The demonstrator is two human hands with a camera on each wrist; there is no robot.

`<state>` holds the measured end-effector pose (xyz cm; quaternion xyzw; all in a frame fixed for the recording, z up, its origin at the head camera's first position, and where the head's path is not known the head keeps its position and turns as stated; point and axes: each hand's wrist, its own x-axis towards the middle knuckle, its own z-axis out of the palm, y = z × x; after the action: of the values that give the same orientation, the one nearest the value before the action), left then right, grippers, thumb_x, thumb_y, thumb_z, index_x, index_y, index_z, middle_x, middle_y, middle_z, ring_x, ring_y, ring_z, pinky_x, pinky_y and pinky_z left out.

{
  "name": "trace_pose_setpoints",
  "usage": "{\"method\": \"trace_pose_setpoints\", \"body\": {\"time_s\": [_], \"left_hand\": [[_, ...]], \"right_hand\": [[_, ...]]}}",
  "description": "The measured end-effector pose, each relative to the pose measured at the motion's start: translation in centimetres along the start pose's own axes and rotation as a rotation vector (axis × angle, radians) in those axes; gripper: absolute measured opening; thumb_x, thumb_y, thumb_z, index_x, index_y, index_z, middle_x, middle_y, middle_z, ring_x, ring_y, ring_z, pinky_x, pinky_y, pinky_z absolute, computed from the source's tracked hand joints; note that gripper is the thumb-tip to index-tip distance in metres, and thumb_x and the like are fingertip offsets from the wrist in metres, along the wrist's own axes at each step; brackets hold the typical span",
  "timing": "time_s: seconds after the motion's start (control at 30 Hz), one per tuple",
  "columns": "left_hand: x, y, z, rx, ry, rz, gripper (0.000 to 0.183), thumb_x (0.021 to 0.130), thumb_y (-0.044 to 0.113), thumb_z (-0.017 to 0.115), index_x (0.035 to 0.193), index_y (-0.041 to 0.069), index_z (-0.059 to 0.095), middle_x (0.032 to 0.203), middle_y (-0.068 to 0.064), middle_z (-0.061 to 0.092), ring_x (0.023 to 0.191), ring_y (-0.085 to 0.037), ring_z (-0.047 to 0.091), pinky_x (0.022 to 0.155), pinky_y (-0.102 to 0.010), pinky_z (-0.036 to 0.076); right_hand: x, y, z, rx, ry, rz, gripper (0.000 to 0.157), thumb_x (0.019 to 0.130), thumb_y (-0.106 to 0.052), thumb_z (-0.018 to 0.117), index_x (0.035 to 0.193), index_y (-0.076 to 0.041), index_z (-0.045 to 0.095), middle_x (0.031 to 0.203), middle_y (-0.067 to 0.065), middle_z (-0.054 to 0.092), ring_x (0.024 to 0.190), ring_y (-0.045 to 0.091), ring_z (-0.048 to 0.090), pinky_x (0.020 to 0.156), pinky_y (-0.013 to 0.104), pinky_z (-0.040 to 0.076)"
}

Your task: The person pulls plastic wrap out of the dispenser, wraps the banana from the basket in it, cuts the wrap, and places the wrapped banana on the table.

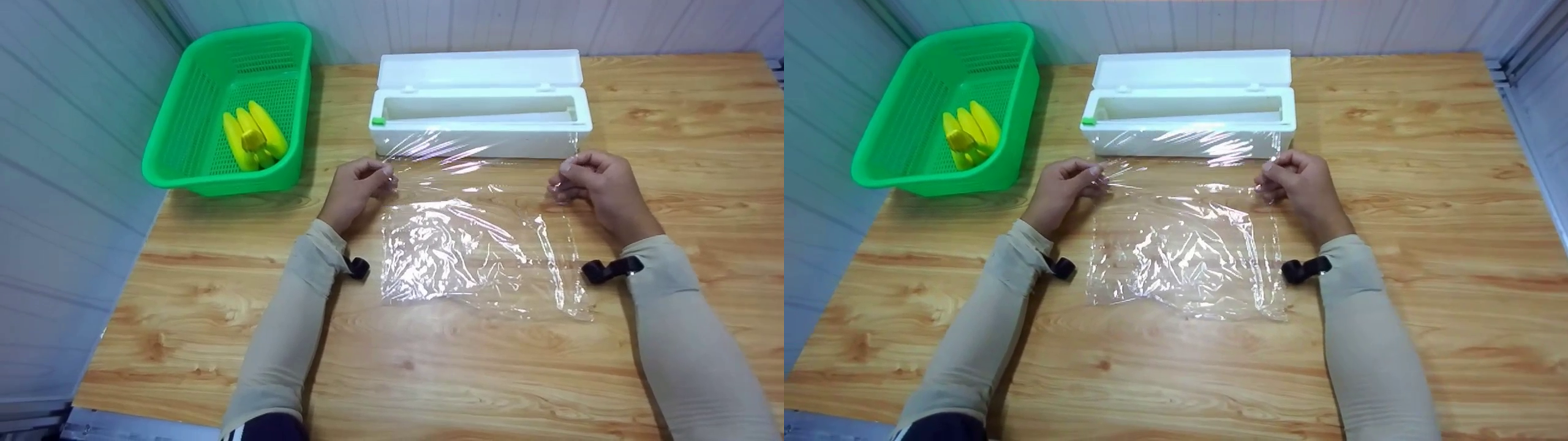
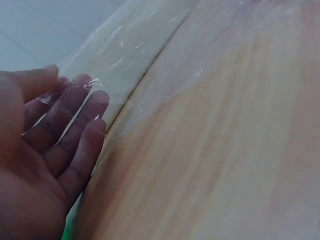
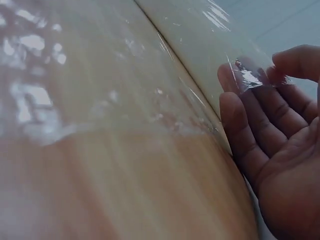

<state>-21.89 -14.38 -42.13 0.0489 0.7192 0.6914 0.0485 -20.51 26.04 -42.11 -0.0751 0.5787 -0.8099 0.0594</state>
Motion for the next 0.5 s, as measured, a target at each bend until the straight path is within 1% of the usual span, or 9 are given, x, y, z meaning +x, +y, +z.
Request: {"method": "trace_pose_setpoints", "body": {"time_s": [0.13,0.27,0.37,0.5], "left_hand": [[-0.03,0.06,0.28,0.051,0.024,-0.072,0.025,0.080,0.009,0.071,0.103,-0.001,0.065,0.092,-0.016,0.065,0.078,-0.027,0.064,0.069,-0.036,0.054],[-0.08,-0.10,0.53,0.114,0.028,-0.111,0.025,0.080,0.006,0.071,0.103,0.001,0.065,0.088,-0.016,0.065,0.074,-0.026,0.065,0.066,-0.035,0.054],[-0.09,-0.12,0.69,0.178,0.022,-0.104,0.022,0.081,0.006,0.070,0.102,0.004,0.065,0.085,-0.014,0.065,0.072,-0.025,0.065,0.065,-0.034,0.054],[-0.04,0.18,0.87,0.263,0.018,-0.065,0.015,0.083,0.010,0.068,0.098,0.006,0.066,0.083,-0.012,0.065,0.072,-0.022,0.064,0.064,-0.032,0.054]], "right_hand": [[-0.13,0.06,-0.28,-0.041,0.010,0.012,0.023,0.082,0.004,0.065,0.095,0.017,0.051,0.079,0.027,0.062,0.068,0.032,0.066,0.058,0.034,0.054],[-0.25,0.33,-0.38,-0.060,0.011,0.037,0.026,0.082,0.005,0.065,0.098,0.018,0.050,0.079,0.026,0.063,0.068,0.031,0.066,0.058,0.033,0.054],[-0.32,0.35,-0.36,-0.078,0.002,0.047,0.030,0.082,0.005,0.065,0.101,0.019,0.048,0.081,0.026,0.063,0.069,0.030,0.066,0.058,0.033,0.054],[-0.37,-0.11,-0.29,-0.114,-0.005,0.046,0.038,0.082,0.003,0.066,0.109,0.021,0.046,0.085,0.027,0.062,0.071,0.031,0.066,0.059,0.032,0.054]]}}
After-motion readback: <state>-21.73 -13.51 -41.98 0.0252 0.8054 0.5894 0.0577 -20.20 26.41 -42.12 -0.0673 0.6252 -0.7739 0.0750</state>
